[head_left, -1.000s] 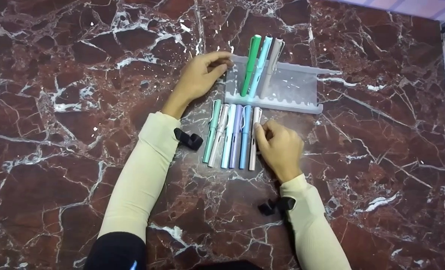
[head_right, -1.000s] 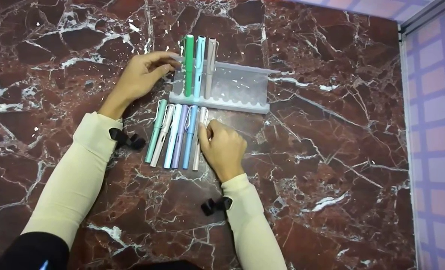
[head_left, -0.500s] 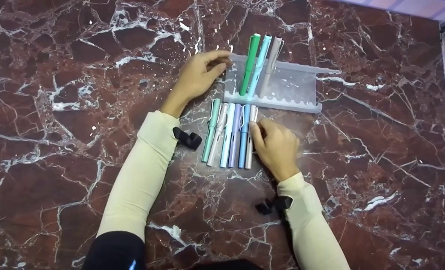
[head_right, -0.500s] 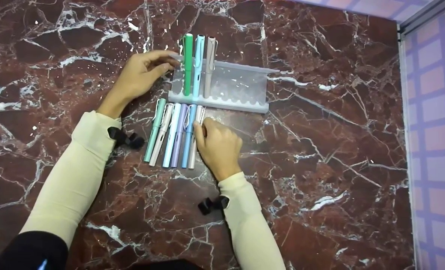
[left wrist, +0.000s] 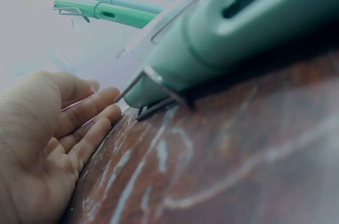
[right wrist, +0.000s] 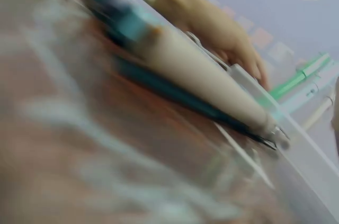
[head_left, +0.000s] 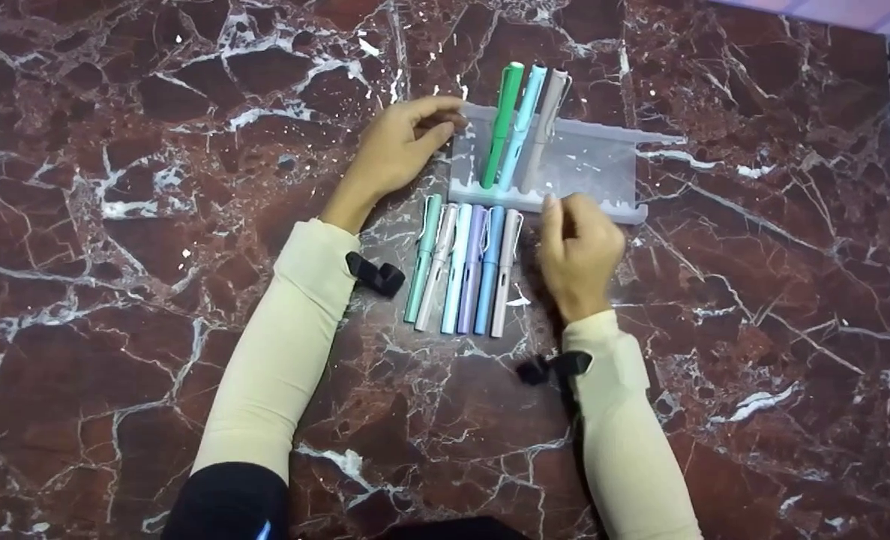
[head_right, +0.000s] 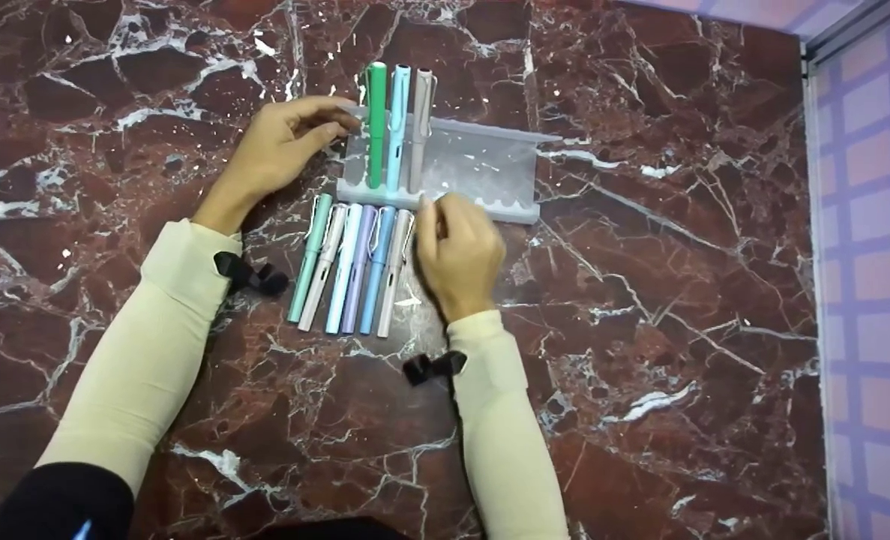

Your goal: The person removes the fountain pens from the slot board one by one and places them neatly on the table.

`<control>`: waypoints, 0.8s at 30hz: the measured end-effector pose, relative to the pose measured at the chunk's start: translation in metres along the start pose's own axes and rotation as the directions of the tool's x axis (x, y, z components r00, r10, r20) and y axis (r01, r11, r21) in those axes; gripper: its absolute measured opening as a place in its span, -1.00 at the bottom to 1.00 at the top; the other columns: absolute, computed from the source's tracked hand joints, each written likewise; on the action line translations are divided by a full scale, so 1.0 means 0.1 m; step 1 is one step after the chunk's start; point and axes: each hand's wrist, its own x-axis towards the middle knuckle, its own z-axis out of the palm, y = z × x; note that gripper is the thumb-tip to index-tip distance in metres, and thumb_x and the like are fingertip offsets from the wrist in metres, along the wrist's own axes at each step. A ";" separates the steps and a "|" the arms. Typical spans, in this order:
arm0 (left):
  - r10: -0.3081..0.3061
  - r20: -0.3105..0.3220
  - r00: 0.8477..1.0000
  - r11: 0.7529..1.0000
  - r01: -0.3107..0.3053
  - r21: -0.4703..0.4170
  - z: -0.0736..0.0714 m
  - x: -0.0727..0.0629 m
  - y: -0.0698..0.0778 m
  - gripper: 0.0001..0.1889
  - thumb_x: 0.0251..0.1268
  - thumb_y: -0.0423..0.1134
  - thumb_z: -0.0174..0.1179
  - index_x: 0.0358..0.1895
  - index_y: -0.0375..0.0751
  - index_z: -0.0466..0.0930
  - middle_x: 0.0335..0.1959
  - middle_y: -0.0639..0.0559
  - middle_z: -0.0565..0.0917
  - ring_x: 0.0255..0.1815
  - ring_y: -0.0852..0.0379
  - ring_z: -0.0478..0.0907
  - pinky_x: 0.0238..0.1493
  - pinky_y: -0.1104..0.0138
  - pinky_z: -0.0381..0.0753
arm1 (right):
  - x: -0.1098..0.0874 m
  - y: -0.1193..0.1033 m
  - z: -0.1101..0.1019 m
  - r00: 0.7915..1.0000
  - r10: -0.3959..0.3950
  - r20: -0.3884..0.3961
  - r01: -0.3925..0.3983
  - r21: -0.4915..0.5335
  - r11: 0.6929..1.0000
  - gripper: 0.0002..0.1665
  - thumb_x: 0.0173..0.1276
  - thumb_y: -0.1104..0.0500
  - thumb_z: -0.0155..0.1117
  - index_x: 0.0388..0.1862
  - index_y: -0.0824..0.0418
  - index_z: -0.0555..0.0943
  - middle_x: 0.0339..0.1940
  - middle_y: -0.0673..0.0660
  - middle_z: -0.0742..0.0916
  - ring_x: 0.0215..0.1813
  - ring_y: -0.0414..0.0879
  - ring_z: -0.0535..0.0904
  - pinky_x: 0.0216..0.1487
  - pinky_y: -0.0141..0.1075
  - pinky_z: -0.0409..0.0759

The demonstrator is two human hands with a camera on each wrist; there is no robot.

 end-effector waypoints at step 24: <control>-0.007 -0.006 1.000 1.000 0.008 0.026 0.00 0.00 -0.01 -0.64 0.51 -0.29 0.06 0.30 -0.08 0.55 -0.01 0.01 0.68 -0.14 0.18 0.61 -0.10 0.42 0.66 | 0.26 0.05 0.12 0.959 0.128 0.253 -0.122 -0.042 0.992 -0.62 0.43 0.03 0.28 0.05 0.26 0.65 -0.12 0.14 0.78 -0.12 0.08 0.56 -0.02 -0.15 0.25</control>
